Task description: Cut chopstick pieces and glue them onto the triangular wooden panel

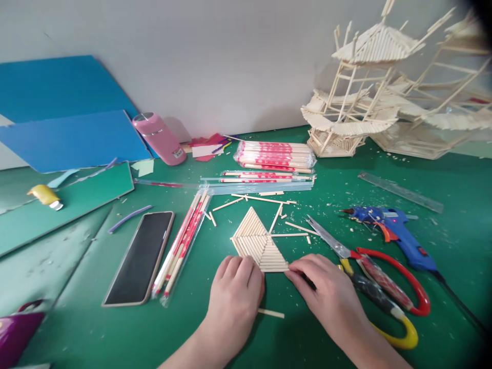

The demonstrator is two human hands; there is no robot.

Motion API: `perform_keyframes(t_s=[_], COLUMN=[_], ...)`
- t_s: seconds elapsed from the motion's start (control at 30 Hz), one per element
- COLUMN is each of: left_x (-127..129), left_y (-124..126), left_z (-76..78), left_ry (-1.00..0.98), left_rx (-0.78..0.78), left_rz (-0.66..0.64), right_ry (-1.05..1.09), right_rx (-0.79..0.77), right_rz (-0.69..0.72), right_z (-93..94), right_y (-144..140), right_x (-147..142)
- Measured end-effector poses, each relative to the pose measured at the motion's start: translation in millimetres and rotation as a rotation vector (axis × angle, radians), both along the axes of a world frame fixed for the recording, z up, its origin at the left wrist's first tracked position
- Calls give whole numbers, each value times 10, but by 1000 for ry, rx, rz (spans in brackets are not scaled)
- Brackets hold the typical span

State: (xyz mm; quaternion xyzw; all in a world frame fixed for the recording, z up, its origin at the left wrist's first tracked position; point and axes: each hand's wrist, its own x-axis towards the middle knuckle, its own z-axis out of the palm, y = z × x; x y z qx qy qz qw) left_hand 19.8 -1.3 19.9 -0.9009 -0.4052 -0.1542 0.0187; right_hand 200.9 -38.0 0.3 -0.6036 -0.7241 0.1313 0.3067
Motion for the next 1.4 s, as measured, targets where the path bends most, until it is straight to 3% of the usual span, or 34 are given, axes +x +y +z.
perform_keyframes(t_s=[0.43,0.93,1.23,1.4], left_x=[6,-2,5,-52], left_y=[-1,-3,5,-4], left_z=[-78,-64,-40,-1], left_ry=[-4,7,-19,-128], left_rx=[39,85,66,-65], left_rz=[-70,-115,-126,-66], right_ry=[-18,-6,-14,-24], right_rx=[51,38,34,38], right_rz=[-24,-32,-29,-37], right_z=[2,-3,-10,-15], right_y=[-26,-20,-18,-18], right_x=[-30,-37,-28,-26])
